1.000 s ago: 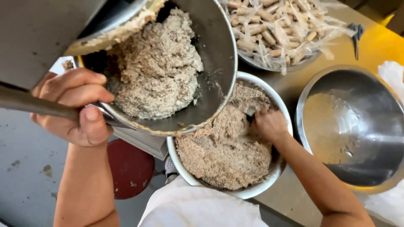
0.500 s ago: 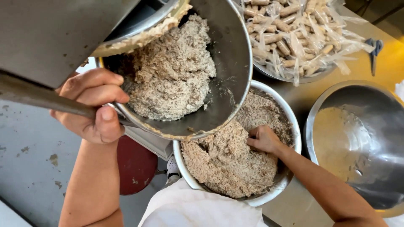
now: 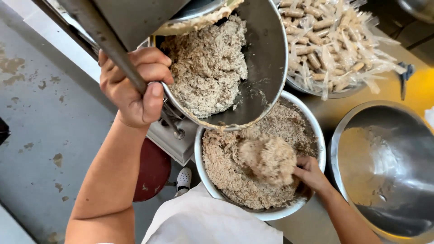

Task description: Filling a vertical stuffer machine with a meat-based mixture using a scoop and hands.

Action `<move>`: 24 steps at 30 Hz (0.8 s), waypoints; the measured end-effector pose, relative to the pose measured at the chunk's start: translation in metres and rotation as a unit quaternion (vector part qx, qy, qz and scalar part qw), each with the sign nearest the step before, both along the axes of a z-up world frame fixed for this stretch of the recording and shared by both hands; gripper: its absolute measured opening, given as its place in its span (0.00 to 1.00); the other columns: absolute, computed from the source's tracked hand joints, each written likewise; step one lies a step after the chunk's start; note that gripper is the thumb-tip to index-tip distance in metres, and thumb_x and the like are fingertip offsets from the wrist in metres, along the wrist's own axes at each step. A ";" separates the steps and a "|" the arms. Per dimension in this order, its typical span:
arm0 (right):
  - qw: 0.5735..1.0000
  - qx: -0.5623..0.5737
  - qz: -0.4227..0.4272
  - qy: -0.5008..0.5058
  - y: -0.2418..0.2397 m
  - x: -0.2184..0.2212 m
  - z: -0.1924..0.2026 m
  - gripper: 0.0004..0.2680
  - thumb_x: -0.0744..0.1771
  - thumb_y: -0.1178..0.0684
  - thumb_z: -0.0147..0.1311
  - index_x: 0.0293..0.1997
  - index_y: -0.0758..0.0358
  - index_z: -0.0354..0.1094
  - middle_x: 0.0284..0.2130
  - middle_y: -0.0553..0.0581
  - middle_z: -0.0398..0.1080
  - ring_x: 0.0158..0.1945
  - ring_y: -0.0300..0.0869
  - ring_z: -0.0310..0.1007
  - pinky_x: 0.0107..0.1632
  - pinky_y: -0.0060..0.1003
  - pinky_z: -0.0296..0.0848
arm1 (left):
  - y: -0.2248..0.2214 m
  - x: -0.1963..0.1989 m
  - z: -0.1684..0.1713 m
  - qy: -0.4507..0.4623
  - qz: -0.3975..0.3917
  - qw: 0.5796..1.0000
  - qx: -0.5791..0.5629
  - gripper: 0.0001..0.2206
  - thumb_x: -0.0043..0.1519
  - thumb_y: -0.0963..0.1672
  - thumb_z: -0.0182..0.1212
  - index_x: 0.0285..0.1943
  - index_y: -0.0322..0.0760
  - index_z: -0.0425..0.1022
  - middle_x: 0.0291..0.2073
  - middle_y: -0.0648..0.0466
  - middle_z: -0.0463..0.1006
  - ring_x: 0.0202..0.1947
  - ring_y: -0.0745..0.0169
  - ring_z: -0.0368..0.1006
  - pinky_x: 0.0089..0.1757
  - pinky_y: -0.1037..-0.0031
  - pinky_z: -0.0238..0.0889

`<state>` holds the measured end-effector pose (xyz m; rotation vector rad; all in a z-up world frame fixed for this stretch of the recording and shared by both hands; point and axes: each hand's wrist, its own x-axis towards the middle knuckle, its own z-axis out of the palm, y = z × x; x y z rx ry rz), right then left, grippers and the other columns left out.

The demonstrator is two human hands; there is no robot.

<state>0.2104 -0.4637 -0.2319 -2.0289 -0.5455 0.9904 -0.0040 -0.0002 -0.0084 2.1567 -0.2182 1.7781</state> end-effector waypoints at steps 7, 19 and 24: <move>0.986 -0.005 -0.041 -0.160 -0.076 0.054 0.139 0.10 0.60 0.54 0.62 0.21 0.75 0.81 0.18 0.57 0.77 0.24 0.39 0.70 0.25 0.36 0.63 | 0.005 0.008 -0.006 -0.031 0.003 1.000 -0.002 0.22 0.73 0.50 0.43 0.26 0.47 0.75 0.27 0.56 0.82 0.35 0.60 0.72 0.59 0.68 0.50; 0.711 -0.114 0.276 -0.637 0.316 -0.020 0.228 0.09 0.63 0.43 0.62 0.25 0.52 0.73 0.17 0.54 0.70 0.24 0.54 0.77 0.29 0.48 0.75 | 0.021 0.005 -0.015 -0.033 -0.025 0.999 0.020 0.21 0.71 0.56 0.46 0.33 0.50 0.80 0.32 0.58 0.79 0.24 0.59 0.64 0.42 0.70 0.59; 0.612 -0.057 0.366 -0.699 0.337 -0.032 0.224 0.05 0.61 0.53 0.61 0.22 0.50 0.76 0.15 0.52 0.74 0.20 0.47 0.77 0.25 0.43 0.76 | 0.014 0.001 -0.011 -0.027 -0.023 0.999 0.017 0.22 0.70 0.56 0.46 0.29 0.48 0.77 0.30 0.57 0.76 0.24 0.59 0.61 0.40 0.69 0.57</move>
